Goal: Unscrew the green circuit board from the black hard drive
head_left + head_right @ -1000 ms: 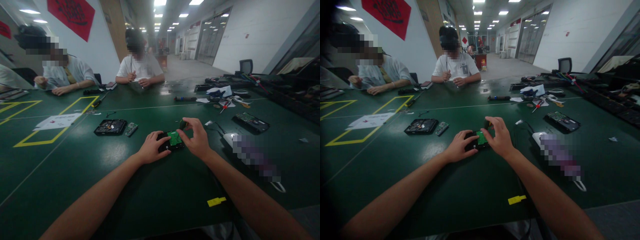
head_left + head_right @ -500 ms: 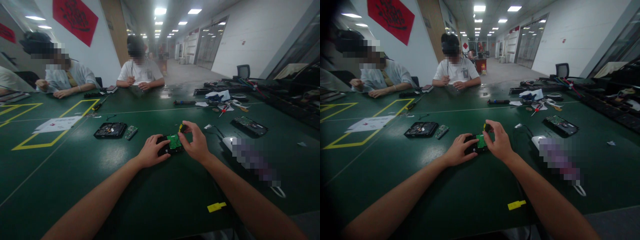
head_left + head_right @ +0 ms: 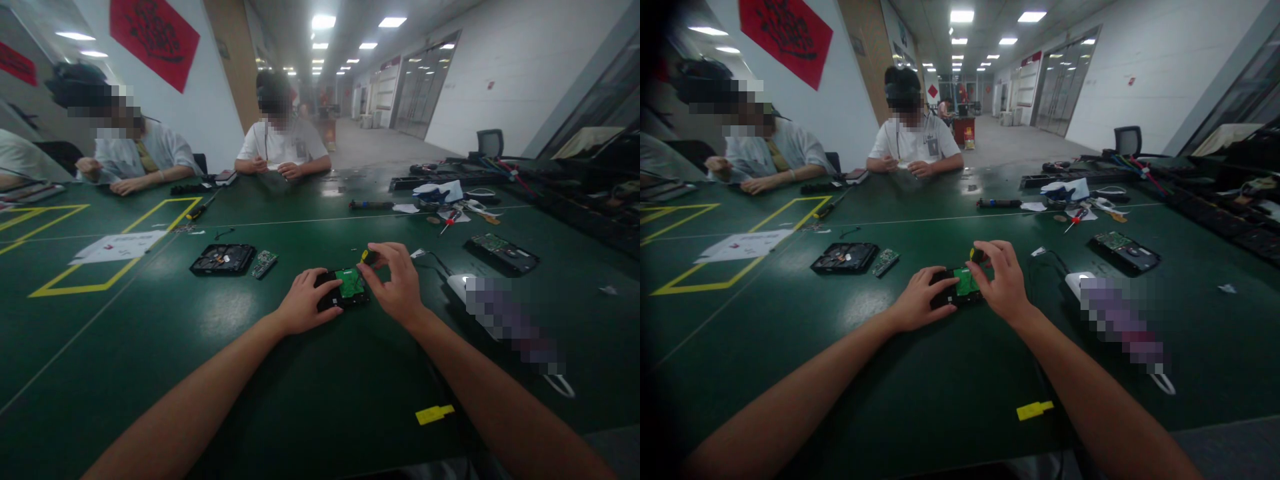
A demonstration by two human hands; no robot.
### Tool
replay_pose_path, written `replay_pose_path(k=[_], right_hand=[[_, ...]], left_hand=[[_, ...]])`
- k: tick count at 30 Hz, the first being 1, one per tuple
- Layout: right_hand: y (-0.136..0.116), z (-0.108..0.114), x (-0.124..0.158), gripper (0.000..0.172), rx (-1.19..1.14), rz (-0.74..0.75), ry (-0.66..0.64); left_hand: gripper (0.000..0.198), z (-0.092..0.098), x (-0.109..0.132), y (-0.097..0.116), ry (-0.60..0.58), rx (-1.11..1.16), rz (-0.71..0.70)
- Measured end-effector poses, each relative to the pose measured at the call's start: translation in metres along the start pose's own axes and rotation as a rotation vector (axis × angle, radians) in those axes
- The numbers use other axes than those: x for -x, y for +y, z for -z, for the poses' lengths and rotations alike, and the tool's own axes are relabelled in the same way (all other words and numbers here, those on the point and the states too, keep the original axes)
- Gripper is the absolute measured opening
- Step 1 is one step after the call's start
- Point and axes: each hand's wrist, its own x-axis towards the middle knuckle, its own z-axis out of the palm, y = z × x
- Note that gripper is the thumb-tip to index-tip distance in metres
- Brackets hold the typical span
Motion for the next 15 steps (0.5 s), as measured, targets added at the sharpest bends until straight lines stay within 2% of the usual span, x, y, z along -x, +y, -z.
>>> replay_pose_path(k=[15], right_hand=[[-0.0006,0.0002,0.0006,0.049,-0.03,-0.007,-0.047]], left_hand=[[0.068,-0.0003,0.0003,-0.0015,0.006,0.012,-0.005]])
